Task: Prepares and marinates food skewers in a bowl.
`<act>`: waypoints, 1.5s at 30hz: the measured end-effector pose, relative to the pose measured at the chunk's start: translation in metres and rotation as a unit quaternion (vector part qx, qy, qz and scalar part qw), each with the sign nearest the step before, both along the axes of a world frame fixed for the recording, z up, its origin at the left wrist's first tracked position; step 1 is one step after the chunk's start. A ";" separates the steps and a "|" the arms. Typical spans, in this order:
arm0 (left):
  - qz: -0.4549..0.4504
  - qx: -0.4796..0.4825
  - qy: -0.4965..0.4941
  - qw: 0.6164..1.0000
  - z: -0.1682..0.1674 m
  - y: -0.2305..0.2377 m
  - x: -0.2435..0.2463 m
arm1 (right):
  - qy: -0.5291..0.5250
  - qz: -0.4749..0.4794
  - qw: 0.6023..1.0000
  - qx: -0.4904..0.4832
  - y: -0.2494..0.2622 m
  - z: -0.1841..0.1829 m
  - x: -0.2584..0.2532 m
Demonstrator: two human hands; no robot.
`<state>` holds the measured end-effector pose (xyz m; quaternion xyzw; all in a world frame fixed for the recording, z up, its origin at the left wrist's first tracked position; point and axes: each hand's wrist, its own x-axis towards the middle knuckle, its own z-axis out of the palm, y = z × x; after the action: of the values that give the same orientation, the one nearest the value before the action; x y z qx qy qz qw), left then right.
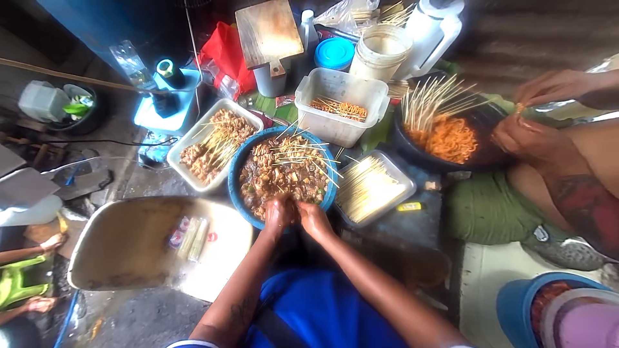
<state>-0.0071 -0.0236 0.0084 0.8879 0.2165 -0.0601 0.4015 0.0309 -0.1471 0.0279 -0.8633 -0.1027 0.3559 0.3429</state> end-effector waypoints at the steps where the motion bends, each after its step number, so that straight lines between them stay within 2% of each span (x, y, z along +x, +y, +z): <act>1: 0.017 -0.009 -0.032 0.999 -0.004 0.007 0.004 | 0.011 -0.021 1.000 0.013 -0.002 0.000 0.004; 4: 0.067 0.014 -0.030 0.997 -0.005 0.035 0.026 | 0.028 -0.060 0.998 0.016 -0.010 0.002 0.011; 7: 0.069 0.069 0.026 0.995 -0.011 0.060 0.045 | 0.040 -0.076 0.996 0.027 -0.019 0.001 0.014; 9: 0.080 0.070 0.067 0.992 -0.015 0.072 0.050 | 0.041 -0.081 0.995 0.046 -0.024 0.001 0.013; 11: 0.106 0.030 0.080 0.991 -0.014 0.081 0.051 | 0.051 -0.074 0.995 0.051 -0.025 0.004 0.013; 13: 0.169 -0.062 0.043 0.983 -0.016 0.087 0.051 | 0.060 -0.054 0.995 0.052 -0.026 0.011 0.014; 15: 0.254 -0.205 -0.014 0.945 -0.017 0.089 0.049 | 0.052 -0.027 0.997 0.050 -0.023 0.014 0.020; 18: 0.349 -0.414 -0.049 0.839 -0.004 0.089 0.043 | 0.036 0.005 0.998 0.046 -0.014 0.023 0.028; 20: 0.371 -0.485 -0.049 0.790 0.001 0.089 0.041 | 0.025 0.017 0.998 0.051 -0.007 0.029 0.031; 21: 0.371 -0.501 -0.049 0.780 0.002 0.089 0.039 | 0.019 0.020 0.998 0.051 -0.004 0.031 0.031; 23: 0.355 -0.498 -0.047 0.790 0.003 0.086 0.037 | 0.010 0.032 0.998 0.046 0.001 0.037 0.031; 28: 0.330 -0.414 -0.070 0.845 -0.001 0.083 0.030 | -0.003 0.049 0.998 0.030 0.007 0.040 0.029; 29: 0.324 -0.410 -0.078 0.849 -0.002 0.085 0.028 | -0.002 0.047 0.998 0.030 0.007 0.039 0.029; 32: 0.338 -0.437 -0.094 0.828 -0.005 0.089 0.027 | 0.001 0.045 0.999 0.028 0.006 0.036 0.029; 33: 0.337 -0.425 -0.092 0.835 -0.005 0.089 0.027 | 0.005 0.041 0.999 0.028 0.005 0.034 0.029; 35: 0.276 -0.324 -0.044 0.904 0.000 0.093 0.026 | 0.015 0.030 0.999 0.028 0.002 0.031 0.030; 36: 0.209 -0.258 0.004 0.943 0.006 0.096 0.025 | 0.015 0.021 0.999 0.027 0.000 0.029 0.030; 38: 0.099 -0.131 0.079 0.983 0.015 0.093 0.033 | 0.015 0.004 1.000 0.021 -0.002 0.026 0.032; 40: 0.038 -0.008 0.075 0.996 0.009 0.084 0.047 | 0.014 -0.002 1.000 0.015 -0.003 0.023 0.035; 42: -0.002 0.066 0.049 0.997 -0.009 0.076 0.057 | 0.004 -0.012 1.000 0.019 -0.005 0.020 0.037; 45: 0.010 0.075 0.084 0.994 -0.023 0.071 0.061 | 0.006 -0.026 0.999 0.031 -0.011 0.015 0.037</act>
<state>0.0539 0.0475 -0.0144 0.9052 0.2623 -0.1143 0.3143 0.0675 -0.1577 0.0427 -0.8523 -0.0890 0.3486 0.3796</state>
